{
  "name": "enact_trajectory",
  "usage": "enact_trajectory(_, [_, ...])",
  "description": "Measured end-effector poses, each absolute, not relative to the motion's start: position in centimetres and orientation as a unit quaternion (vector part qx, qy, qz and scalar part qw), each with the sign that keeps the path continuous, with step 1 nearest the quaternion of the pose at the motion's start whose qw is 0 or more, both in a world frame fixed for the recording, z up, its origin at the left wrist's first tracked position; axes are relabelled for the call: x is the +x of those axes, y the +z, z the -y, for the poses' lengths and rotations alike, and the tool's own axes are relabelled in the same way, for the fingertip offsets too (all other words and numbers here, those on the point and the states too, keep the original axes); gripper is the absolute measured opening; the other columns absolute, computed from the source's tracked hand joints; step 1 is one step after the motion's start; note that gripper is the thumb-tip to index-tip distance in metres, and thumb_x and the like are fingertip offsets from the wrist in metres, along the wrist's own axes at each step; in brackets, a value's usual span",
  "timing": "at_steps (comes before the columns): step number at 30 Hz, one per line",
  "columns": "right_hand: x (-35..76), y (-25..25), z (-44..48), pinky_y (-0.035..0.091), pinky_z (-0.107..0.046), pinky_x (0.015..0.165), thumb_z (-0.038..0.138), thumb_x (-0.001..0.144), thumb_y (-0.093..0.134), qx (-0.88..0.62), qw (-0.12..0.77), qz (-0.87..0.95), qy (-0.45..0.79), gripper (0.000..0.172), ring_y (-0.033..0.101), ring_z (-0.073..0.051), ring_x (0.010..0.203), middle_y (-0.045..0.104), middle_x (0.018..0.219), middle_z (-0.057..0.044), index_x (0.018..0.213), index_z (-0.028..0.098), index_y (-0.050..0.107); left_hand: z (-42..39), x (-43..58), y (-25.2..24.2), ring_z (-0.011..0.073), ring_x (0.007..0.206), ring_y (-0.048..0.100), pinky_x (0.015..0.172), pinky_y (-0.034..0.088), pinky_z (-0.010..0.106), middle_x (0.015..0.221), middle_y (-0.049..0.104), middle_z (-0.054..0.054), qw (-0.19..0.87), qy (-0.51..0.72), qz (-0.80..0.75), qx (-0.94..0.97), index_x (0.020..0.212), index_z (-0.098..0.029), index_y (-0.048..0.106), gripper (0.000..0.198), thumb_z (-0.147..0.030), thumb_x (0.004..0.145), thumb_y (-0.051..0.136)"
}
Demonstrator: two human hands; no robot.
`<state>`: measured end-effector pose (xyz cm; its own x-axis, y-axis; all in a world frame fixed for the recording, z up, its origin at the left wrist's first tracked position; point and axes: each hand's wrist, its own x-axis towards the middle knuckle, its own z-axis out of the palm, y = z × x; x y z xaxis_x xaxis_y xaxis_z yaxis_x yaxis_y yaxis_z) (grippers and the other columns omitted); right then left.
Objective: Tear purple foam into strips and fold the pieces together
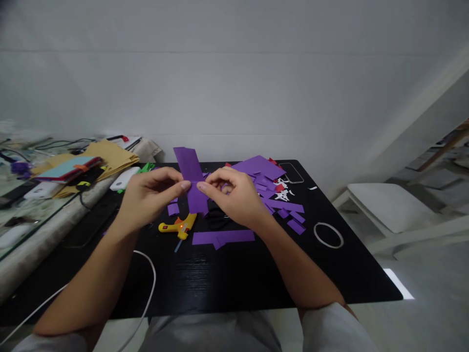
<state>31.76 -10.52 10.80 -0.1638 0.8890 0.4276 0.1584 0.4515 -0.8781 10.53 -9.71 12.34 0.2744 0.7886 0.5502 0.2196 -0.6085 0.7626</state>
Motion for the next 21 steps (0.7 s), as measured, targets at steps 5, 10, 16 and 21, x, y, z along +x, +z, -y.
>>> enact_trajectory(5, [31.76, 10.92, 10.55, 0.063, -0.03, 0.068, 0.04, 0.083, 0.084, -0.365, 0.508, 0.651, 0.431, 0.024, 0.07, -0.015, 0.069, 0.074, 0.076, -0.003, 0.087, 0.018, 0.078, 9.53, 10.72, 12.13, 0.0097, 0.057, 0.058, 0.056, 0.047, 0.02, 0.062, 0.067, -0.001, 0.336, 0.526, -0.35, 0.698, 0.075, -0.017, 0.073, 0.016, -0.028, 0.084, 0.081])
enact_trajectory(10, [31.8, 11.09, 10.65, 0.065, -0.031, 0.07, 0.035, 0.086, 0.081, -0.357, 0.505, 0.656, 0.434, 0.019, 0.072, -0.016, 0.067, 0.074, 0.073, -0.002, 0.084, 0.017, 0.077, 9.44, 10.8, 12.12, 0.0102, 0.057, 0.059, 0.056, 0.048, 0.021, 0.062, 0.068, -0.001, 0.352, 0.516, -0.362, 0.691, 0.074, -0.017, 0.074, 0.016, -0.029, 0.083, 0.082])
enact_trajectory(16, [31.9, 11.26, 10.68, 0.063, -0.03, 0.071, 0.03, 0.091, 0.074, -0.352, 0.493, 0.679, 0.416, 0.015, 0.071, -0.015, 0.069, 0.072, 0.072, -0.001, 0.083, 0.017, 0.075, 9.51, 10.69, 12.22, 0.0101, 0.057, 0.06, 0.055, 0.048, 0.021, 0.062, 0.069, -0.001, 0.35, 0.51, -0.373, 0.692, 0.075, -0.018, 0.075, 0.015, -0.028, 0.083, 0.082])
enact_trajectory(21, [31.9, 11.32, 10.71, 0.062, -0.03, 0.071, 0.031, 0.092, 0.073, -0.356, 0.489, 0.683, 0.41, 0.016, 0.07, -0.015, 0.069, 0.071, 0.073, -0.001, 0.083, 0.017, 0.073, 9.53, 10.75, 12.33, 0.0098, 0.057, 0.06, 0.056, 0.048, 0.02, 0.063, 0.069, -0.001, 0.346, 0.509, -0.377, 0.692, 0.075, -0.018, 0.075, 0.014, -0.028, 0.082, 0.083])
